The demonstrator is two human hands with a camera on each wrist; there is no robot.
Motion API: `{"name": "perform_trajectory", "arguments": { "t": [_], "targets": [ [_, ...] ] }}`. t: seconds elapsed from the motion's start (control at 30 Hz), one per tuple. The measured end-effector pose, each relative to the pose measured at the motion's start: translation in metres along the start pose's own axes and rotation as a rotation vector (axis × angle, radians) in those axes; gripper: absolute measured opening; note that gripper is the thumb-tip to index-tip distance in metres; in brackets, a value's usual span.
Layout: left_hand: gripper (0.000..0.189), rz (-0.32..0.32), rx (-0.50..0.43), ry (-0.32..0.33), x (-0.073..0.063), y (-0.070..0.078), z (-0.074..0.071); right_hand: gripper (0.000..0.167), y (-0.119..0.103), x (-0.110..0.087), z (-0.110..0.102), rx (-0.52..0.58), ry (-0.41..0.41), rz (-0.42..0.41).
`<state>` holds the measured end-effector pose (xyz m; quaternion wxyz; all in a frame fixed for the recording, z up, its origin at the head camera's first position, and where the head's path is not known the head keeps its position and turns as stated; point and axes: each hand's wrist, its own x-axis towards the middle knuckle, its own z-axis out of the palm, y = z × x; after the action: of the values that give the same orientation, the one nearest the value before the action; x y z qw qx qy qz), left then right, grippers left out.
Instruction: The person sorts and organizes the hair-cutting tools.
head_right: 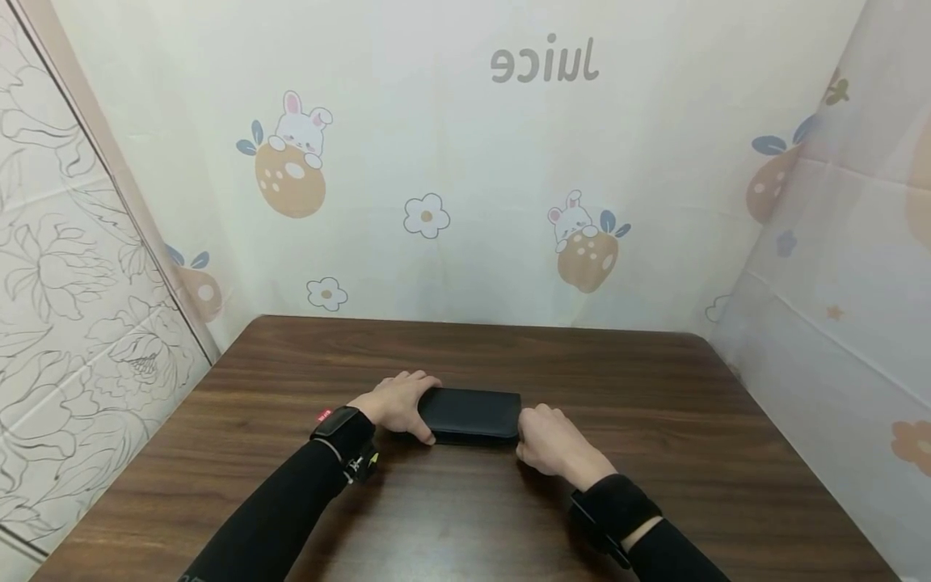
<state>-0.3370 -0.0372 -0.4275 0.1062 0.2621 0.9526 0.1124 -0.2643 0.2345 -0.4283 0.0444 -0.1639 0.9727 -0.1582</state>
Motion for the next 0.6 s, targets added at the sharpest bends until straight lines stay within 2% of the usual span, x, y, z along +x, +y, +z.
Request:
{"name": "perform_trajectory", "arguments": {
  "t": [0.33,0.6],
  "targets": [
    [0.090,-0.004,0.008,-0.009,-0.0012,-0.0004,0.0001,0.011,-0.0014,0.0000,0.0030,0.024,-0.006,0.000],
    [0.089,-0.002,0.010,-0.001,-0.0012,0.0005,0.0000,0.029,-0.0092,-0.0043,0.0030,-0.033,0.043,-0.027]
  ]
}}
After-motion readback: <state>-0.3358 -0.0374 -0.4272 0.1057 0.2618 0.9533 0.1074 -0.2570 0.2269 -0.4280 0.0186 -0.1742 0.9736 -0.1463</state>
